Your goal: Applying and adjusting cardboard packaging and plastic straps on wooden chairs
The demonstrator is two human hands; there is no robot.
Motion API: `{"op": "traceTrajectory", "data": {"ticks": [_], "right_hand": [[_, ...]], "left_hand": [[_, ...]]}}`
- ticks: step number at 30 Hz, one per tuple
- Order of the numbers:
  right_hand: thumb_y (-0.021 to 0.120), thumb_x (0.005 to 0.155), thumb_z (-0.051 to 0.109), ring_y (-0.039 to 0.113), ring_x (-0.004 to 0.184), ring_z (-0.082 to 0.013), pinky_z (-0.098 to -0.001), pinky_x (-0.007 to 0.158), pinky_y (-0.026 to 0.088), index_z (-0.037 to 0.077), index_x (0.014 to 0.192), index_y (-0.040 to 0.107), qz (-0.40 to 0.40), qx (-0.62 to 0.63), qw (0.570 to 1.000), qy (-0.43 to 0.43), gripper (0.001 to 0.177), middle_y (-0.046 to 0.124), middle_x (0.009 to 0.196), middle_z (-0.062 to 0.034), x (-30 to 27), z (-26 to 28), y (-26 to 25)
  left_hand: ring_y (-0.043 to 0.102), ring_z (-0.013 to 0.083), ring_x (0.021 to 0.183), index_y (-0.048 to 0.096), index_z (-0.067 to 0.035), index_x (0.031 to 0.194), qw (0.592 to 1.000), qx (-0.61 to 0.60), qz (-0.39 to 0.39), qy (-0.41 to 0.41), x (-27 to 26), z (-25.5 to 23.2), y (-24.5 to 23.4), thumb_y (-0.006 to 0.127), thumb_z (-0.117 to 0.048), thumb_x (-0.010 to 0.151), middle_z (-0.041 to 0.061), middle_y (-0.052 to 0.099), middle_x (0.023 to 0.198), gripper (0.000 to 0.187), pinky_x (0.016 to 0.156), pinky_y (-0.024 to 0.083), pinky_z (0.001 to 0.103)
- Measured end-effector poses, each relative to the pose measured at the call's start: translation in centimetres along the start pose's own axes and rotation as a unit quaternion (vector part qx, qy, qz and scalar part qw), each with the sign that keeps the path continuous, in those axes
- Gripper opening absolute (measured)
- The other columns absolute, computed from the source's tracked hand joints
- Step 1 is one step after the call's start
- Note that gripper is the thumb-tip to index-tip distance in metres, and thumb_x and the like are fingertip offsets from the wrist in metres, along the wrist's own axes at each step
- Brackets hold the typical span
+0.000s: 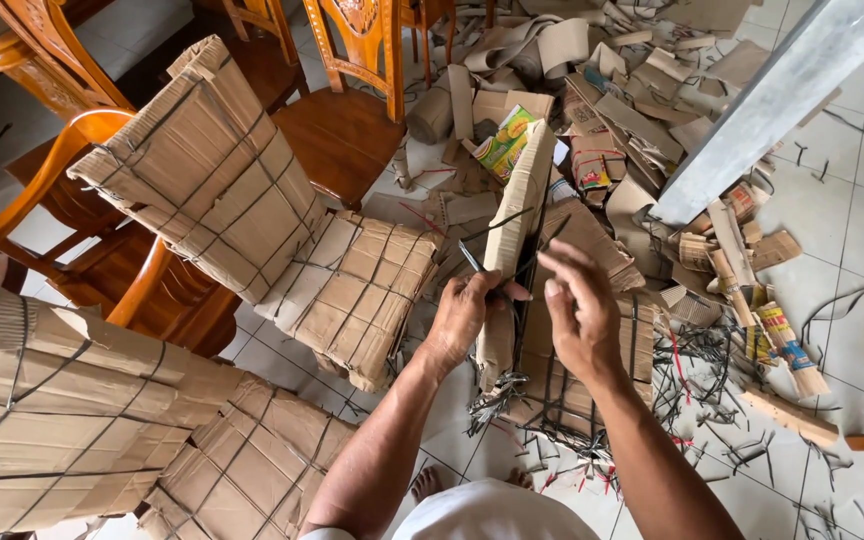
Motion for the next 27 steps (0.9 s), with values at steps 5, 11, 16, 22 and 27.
{"op": "traceTrajectory", "data": {"ticks": [5, 11, 16, 22, 27], "right_hand": [[0.066, 0.098, 0.016, 0.069, 0.081, -0.0253, -0.0362, 0.063, 0.056, 0.015, 0.123, 0.072, 0.086, 0.008, 0.996, -0.013, 0.026, 0.07, 0.111, -0.0095, 0.4, -0.4, 2.3], [0.072, 0.096, 0.023, 0.069, 0.072, -0.0232, -0.0323, 0.06, 0.056, 0.019, 0.097, 0.074, 0.048, -0.099, 0.993, -0.034, 0.004, 0.069, 0.08, -0.0013, 0.6, -0.8, 2.4], [0.08, 0.086, 0.02, 0.073, 0.077, -0.0348, -0.0412, 0.061, 0.061, 0.009, 0.108, 0.069, 0.092, -0.094, 0.991, -0.035, 0.027, 0.07, 0.085, -0.0155, 0.3, 1.2, 3.1], [0.077, 0.087, 0.019, 0.071, 0.075, -0.0326, -0.0428, 0.06, 0.056, 0.011, 0.091, 0.067, 0.088, -0.228, 0.968, -0.058, 0.014, 0.066, 0.078, -0.009, -0.6, 1.2, 4.9], [0.071, 0.091, 0.011, 0.072, 0.079, -0.0302, -0.0409, 0.063, 0.058, 0.011, 0.124, 0.063, 0.06, -0.206, 0.972, -0.099, 0.035, 0.071, 0.089, -0.0103, 0.3, 4.6, 4.6]], "left_hand": [[0.062, 0.0223, 0.078, 0.082, -0.01, 0.087, 0.999, 0.052, 0.007, 0.001, 1.1, 2.6, 0.0, 0.057, -0.045, 0.093, 0.011, 0.07, 0.071, 0.043, 0.079, 0.052, 0.037], [0.063, 0.0228, 0.075, 0.075, -0.006, 0.083, 0.993, 0.095, -0.009, 0.063, 0.8, 1.7, -0.4, 0.06, -0.043, 0.1, 0.01, 0.069, 0.067, 0.044, 0.075, 0.051, 0.038], [0.059, 0.0144, 0.07, 0.069, -0.002, 0.109, 0.993, 0.038, -0.04, 0.103, 0.9, 0.9, -1.1, 0.068, -0.025, 0.098, 0.004, 0.066, 0.071, 0.026, 0.07, 0.049, 0.031], [0.066, 0.0178, 0.068, 0.051, 0.001, 0.13, 0.989, 0.072, -0.058, 0.112, 1.5, 0.2, -1.8, 0.07, -0.02, 0.094, 0.006, 0.067, 0.072, 0.046, 0.072, 0.052, 0.037], [0.069, 0.0187, 0.063, 0.048, -0.006, 0.134, 0.984, 0.094, -0.076, 0.132, 2.9, 2.0, -2.6, 0.073, -0.018, 0.092, 0.006, 0.069, 0.07, 0.05, 0.069, 0.055, 0.036]]}}
Point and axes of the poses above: each hand's wrist, its own x-axis towards the middle knuckle, its own y-axis out of the palm, z = x × y, the point moved 8 cm from there along x, towards the middle knuckle
